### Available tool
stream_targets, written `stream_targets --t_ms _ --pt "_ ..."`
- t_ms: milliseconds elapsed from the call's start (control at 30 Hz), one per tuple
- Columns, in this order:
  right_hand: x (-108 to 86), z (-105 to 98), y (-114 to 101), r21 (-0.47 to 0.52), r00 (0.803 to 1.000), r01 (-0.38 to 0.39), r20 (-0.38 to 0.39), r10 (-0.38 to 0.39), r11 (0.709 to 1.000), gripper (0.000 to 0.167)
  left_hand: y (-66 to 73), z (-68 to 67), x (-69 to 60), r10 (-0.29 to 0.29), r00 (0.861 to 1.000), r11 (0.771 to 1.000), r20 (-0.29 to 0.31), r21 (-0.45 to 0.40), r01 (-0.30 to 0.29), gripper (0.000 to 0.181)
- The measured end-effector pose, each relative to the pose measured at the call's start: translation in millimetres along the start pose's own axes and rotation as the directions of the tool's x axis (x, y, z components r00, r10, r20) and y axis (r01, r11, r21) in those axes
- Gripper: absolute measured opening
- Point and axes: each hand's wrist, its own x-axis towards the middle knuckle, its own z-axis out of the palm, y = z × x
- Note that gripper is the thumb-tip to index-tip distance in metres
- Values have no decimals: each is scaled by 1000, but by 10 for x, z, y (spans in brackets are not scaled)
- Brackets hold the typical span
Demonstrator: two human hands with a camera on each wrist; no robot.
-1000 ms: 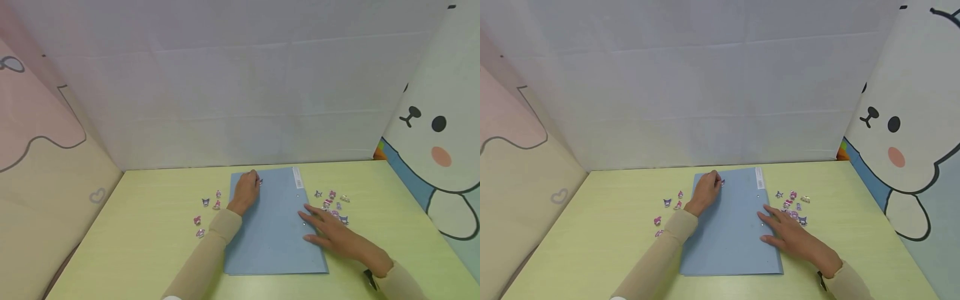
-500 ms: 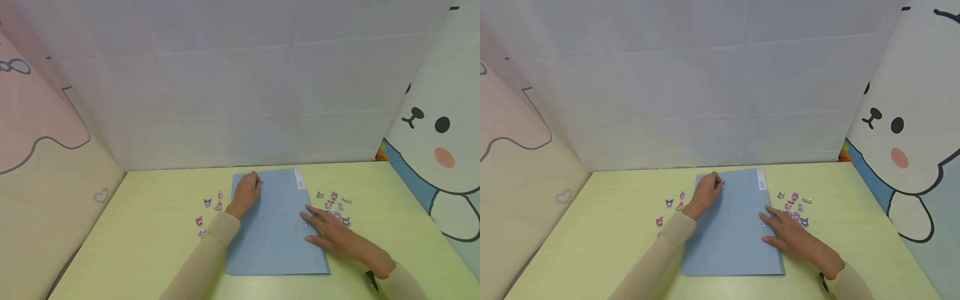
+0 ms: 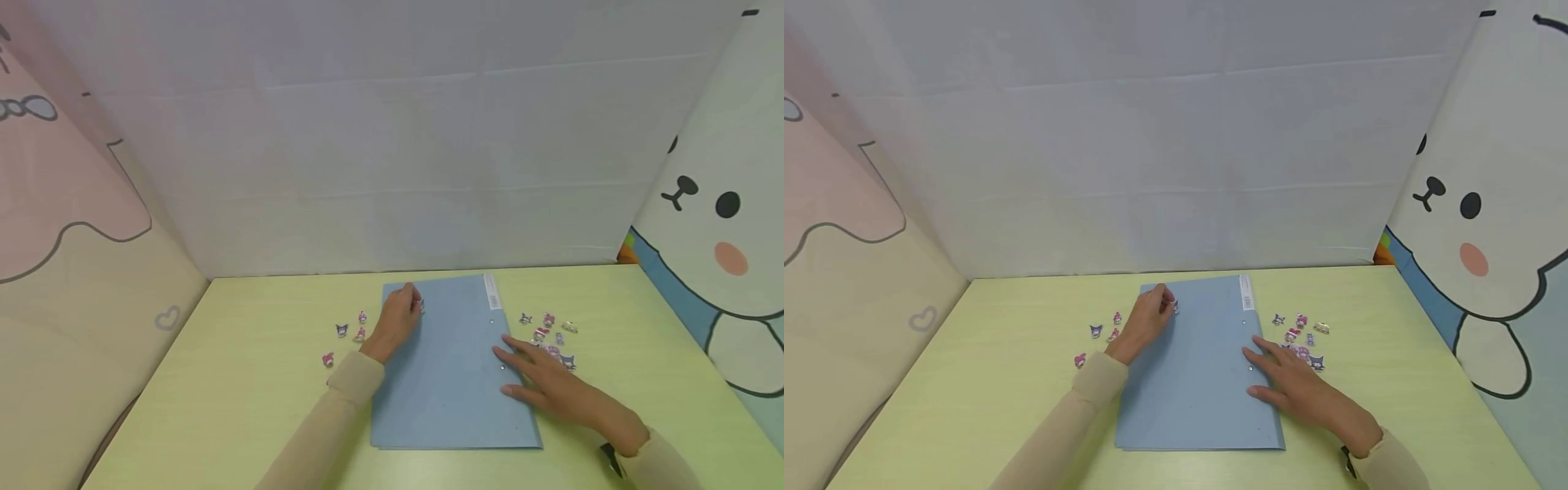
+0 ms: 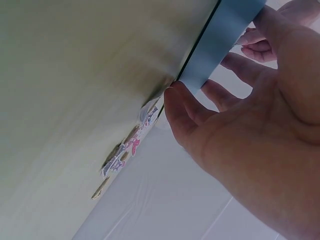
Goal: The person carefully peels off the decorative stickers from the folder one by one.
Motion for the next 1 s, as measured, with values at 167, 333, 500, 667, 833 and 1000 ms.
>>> stream_targets --t_ms 167,333,500,667,833,1000 --pt "-9 7 8 -9 1000 9 -9 -9 1000 61 -22 -12 -20 -11 1000 1000 18 29 11 10" --pt "-12 16 13 -18 1000 22 -16 -22 1000 61 -48 -33 -57 1 1000 999 25 49 -2 8" --pt "-9 16 16 -19 999 27 -16 -28 999 61 -64 -80 -102 -6 1000 999 21 34 5 7" --pt "-10 13 19 -26 999 37 -19 -37 999 61 -97 -117 -129 6 1000 999 19 42 -7 6" --pt "-16 11 28 -23 999 39 -25 -40 999 61 -134 -137 -155 -11 999 999 34 33 10 5" --pt "-19 20 32 -25 999 41 -30 -42 999 61 -180 -145 -178 -47 997 999 56 18 46 5"
